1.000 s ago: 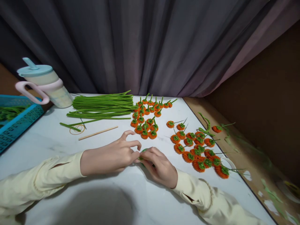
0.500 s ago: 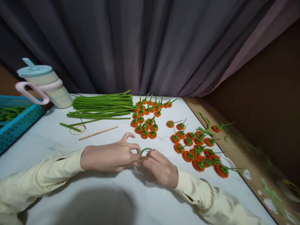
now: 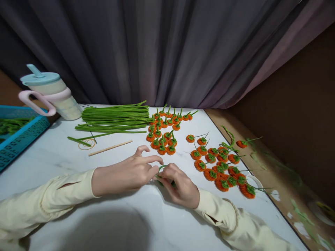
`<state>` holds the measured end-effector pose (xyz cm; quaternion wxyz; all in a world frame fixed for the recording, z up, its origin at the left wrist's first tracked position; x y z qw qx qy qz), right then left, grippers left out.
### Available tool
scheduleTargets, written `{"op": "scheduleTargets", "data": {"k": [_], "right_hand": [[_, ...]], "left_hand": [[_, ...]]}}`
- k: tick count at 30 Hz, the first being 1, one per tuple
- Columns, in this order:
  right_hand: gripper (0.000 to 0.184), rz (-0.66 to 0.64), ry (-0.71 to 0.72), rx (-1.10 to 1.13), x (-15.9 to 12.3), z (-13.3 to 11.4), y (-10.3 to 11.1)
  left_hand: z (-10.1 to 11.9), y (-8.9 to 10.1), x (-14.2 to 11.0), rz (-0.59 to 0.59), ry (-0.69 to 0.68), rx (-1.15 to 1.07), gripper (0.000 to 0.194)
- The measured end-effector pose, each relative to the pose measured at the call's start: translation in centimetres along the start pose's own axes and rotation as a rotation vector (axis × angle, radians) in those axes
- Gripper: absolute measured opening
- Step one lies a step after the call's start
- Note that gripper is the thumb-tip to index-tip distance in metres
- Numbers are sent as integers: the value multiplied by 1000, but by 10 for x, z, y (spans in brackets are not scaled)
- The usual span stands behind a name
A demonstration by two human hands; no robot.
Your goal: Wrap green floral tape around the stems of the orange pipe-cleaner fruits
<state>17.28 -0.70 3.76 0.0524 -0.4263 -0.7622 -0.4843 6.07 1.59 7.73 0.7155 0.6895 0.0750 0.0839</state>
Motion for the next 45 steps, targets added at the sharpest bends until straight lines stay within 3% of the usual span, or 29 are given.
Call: {"op": "scheduleTargets", "data": {"k": [6,11,17,24,27,31,36,39,45], "right_hand": [[15,-43,215,-363,0,-16,1],[8,-82,354,-524,-4,-26,-3],[14,28,-128,-32,0,5,6],[13,-13,-343,357,0,19,0],[6,3,-257,230,3,14,5],[19,5,-5,-31,6,-3,10],[24,13,161,-235,3,-14,10],[24,4,149,-178,2,-11,9],[22,42,-32,106,0,2,8]], "left_hand": [[-7,0,4,-96,66,-277,18],[-12,-6,5,-109,72,-557,33],[-18,-9,6,-131,106,-561,37],[-18,-14,7,-175,118,-560,35],[-17,-14,7,-179,106,-648,33],[-16,-14,7,-218,85,-837,34],[-18,-21,9,-327,91,-1037,37],[-19,-23,10,-357,120,-979,37],[-13,-14,9,-218,124,-421,21]]}}
Point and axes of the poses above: each hand's wrist, its own x-axis towards the middle knuckle, its own y-axis out of the back of the hand, z = x × y, the point moved 6 cm from there along x, towards the middle knuckle, and after that the axes turned 14 degrees about -z, right-handed, at the moved point
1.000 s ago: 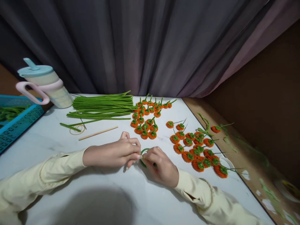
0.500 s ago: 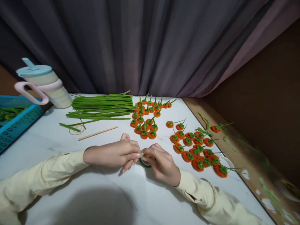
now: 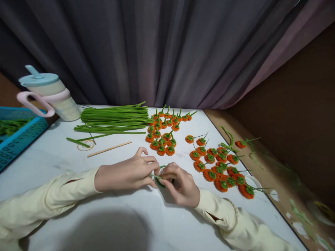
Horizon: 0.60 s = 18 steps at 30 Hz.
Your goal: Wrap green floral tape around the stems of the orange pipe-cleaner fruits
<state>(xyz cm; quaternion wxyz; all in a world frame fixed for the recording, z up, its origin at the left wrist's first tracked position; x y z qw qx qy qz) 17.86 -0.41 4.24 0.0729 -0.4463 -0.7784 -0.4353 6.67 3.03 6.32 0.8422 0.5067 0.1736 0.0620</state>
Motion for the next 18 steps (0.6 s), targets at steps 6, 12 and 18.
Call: {"op": "scheduleTargets", "data": {"k": [6,12,18], "right_hand": [[17,7,-75,70,-2,5,-2],[20,-7,93,-101,0,1,-4],[16,-113,199,-324,-2,-2,-10]], "left_hand": [[8,-3,-4,149,-96,337,18],[9,-3,-6,174,-131,391,23],[6,0,-5,138,-113,205,18]]}}
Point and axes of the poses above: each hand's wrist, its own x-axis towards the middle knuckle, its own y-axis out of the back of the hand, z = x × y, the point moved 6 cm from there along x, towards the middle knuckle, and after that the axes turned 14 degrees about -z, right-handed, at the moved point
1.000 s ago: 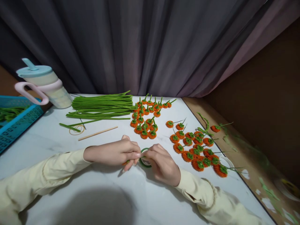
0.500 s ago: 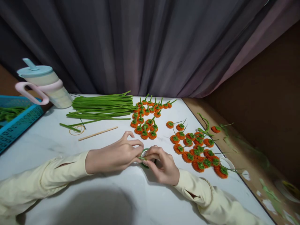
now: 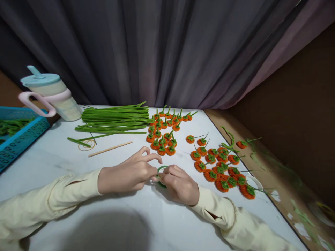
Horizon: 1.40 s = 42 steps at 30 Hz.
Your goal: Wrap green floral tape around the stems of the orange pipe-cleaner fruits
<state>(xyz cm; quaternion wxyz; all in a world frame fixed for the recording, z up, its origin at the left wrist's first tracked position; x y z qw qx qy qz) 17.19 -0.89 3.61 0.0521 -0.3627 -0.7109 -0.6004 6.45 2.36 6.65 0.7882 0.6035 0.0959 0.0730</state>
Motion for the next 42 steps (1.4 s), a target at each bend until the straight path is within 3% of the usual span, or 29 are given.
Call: {"op": "scheduleTargets", "data": {"k": [5,9,11,16,23,34,37,39,42], "right_hand": [[14,34,185,-229,4,-15,10],[14,32,228,-286,4,-17,13],[15,24,186,-246,2,-12,11],[21,21,-35,4,-4,7,5],[20,-5,-28,-55,-2,4,2],[15,45,193,-351,1,-14,8],[11,44,256,-392,2,-20,10],[11,46,279,-400,1,-22,12],[15,32,244,-320,1,-20,12]], "left_hand": [[-12,-1,5,-95,73,-442,36],[-17,-12,9,-223,82,-754,44],[-18,-15,9,-233,103,-711,40],[-11,-10,7,-150,179,-235,23],[1,-6,4,-47,99,106,14],[4,-6,0,58,44,96,20],[2,-5,2,17,67,-31,17],[1,-7,4,-51,92,-130,26],[0,-9,5,-121,106,-202,32]]}}
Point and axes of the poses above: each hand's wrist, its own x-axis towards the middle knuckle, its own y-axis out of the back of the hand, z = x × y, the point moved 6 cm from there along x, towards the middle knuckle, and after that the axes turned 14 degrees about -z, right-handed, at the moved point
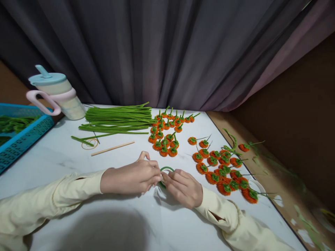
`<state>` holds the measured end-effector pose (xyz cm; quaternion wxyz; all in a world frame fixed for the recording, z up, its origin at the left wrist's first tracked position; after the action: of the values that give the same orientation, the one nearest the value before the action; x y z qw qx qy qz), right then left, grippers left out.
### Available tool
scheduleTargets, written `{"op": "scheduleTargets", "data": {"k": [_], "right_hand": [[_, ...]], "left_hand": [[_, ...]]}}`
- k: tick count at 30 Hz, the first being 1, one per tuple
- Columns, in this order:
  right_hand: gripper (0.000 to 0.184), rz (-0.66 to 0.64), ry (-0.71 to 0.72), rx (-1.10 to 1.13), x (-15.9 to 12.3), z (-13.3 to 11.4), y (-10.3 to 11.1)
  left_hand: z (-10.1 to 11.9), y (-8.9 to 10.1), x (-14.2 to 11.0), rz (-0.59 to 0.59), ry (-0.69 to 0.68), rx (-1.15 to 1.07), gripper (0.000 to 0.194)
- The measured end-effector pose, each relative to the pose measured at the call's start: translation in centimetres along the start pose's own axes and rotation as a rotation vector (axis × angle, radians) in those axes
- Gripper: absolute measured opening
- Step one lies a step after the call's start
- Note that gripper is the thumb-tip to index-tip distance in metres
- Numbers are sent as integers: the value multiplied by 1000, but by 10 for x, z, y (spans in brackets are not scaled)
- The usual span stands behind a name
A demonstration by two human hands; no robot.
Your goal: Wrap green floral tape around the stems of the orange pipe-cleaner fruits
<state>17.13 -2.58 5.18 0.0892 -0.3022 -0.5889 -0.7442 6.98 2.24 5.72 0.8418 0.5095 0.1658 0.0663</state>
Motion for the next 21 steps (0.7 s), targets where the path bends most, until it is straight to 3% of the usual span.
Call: {"op": "scheduleTargets", "data": {"k": [5,7,16,21], "right_hand": [[21,27,-368,376,-7,21,-9],[22,31,-436,478,-9,24,-12],[7,-63,-539,636,-8,32,-19],[11,-57,-419,487,-5,27,-13]], "left_hand": [[1,1,-2,28,-12,97,27],[2,1,-2,30,-24,141,27],[5,5,-5,116,-63,184,23],[2,3,-4,0,-31,87,28]]}}
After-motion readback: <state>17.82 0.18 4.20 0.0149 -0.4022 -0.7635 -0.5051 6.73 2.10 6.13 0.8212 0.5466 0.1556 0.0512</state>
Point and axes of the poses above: each hand's wrist, its own x-axis towards the middle knuckle, its own y-axis out of the back of the hand, z = x × y, the point moved 6 cm from there along x, towards the middle knuckle, and after that the axes turned 14 degrees about -z, right-handed, at the moved point
